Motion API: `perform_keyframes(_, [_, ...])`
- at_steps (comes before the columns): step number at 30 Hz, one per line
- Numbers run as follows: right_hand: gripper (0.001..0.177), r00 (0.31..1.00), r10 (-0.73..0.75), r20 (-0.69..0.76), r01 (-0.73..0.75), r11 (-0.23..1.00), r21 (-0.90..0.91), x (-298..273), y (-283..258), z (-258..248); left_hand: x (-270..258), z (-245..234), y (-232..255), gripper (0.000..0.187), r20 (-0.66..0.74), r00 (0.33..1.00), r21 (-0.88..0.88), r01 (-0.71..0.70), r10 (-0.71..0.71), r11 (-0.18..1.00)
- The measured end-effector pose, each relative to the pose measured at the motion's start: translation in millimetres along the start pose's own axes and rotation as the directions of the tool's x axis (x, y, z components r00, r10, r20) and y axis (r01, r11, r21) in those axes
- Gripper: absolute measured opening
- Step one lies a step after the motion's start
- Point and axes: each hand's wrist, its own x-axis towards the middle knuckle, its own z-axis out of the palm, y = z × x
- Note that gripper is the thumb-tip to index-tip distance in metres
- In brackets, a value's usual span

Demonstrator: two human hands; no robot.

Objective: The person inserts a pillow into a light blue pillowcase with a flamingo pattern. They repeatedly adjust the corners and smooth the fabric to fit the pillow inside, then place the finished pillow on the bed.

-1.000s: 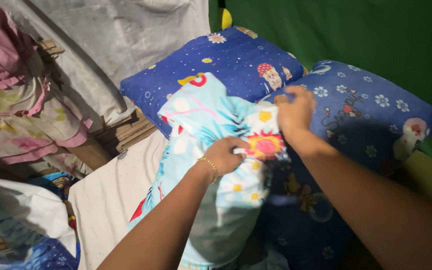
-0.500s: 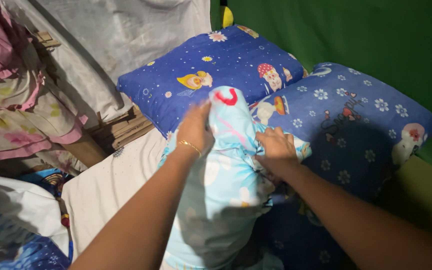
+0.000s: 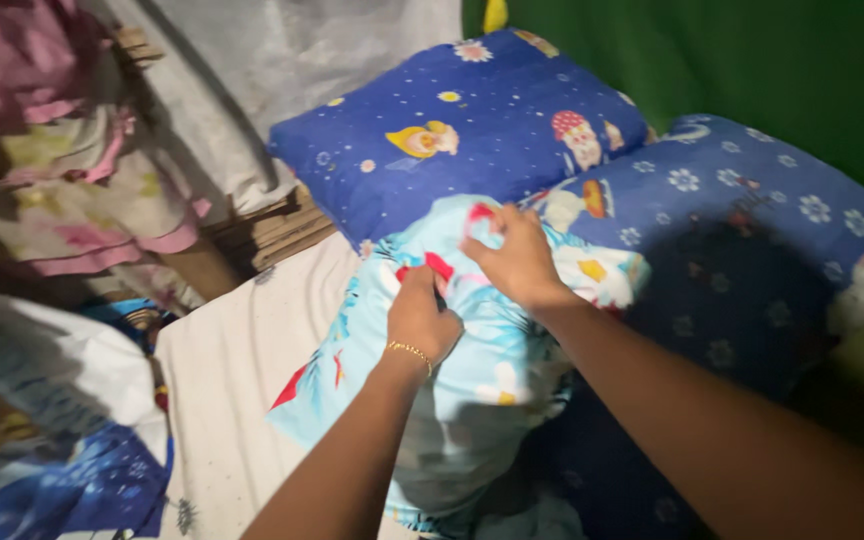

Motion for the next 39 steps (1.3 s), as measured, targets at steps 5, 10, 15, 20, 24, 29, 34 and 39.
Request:
perform_keyframes(5, [0.013, 0.998, -0.044, -0.044, 0.046, 0.998, 0.044, -11, 34, 2, 2, -10, 16, 0.018, -0.002, 0.914, -0.36, 0.379, -0.407, 0.853])
perform_keyframes(10, [0.012, 0.999, -0.011, -0.044, 0.016, 0.994, 0.106, -20, 40, -7, 27, -14, 41, 0.047, -0.142, 0.857, -0.3, 0.44, -0.496, 0.846])
perform_keyframes(15, [0.011, 0.998, 0.027, -0.059, -0.018, 0.99, 0.141, -24, 39, -14, 35, 0, 40, 0.031, -0.064, 0.888, -0.343, 0.409, -0.455, 0.846])
perform_keyframes(20, [0.013, 0.986, 0.132, -0.099, -0.072, 0.884, 0.461, 4, 16, -21, 33, 7, 33, 0.019, -0.102, 0.94, -0.714, 0.158, -0.326, 0.682])
perform_keyframes(24, [0.043, 0.936, 0.341, 0.094, -0.353, 0.901, 0.252, 11, -25, -32, 26, 0, 44, 0.019, -0.124, 0.95, -0.753, 0.098, -0.286, 0.651])
perform_keyframes(29, [0.034, 0.91, 0.338, 0.238, -0.409, 0.822, 0.396, 4, -33, -28, 18, -5, 48, 0.016, -0.155, 0.954, -0.654, 0.095, -0.256, 0.751])
perform_keyframes(34, [0.023, 0.986, 0.093, 0.137, -0.147, 0.872, 0.467, -9, -18, -31, 37, -22, 66, 0.023, -0.465, 0.838, -0.335, 0.131, -0.285, 0.933])
perform_keyframes(39, [0.022, 0.978, 0.044, 0.202, -0.14, 0.862, 0.487, -19, -12, -40, 73, -21, 54, 0.018, 0.286, 0.885, -0.358, 0.454, -0.367, 0.816])
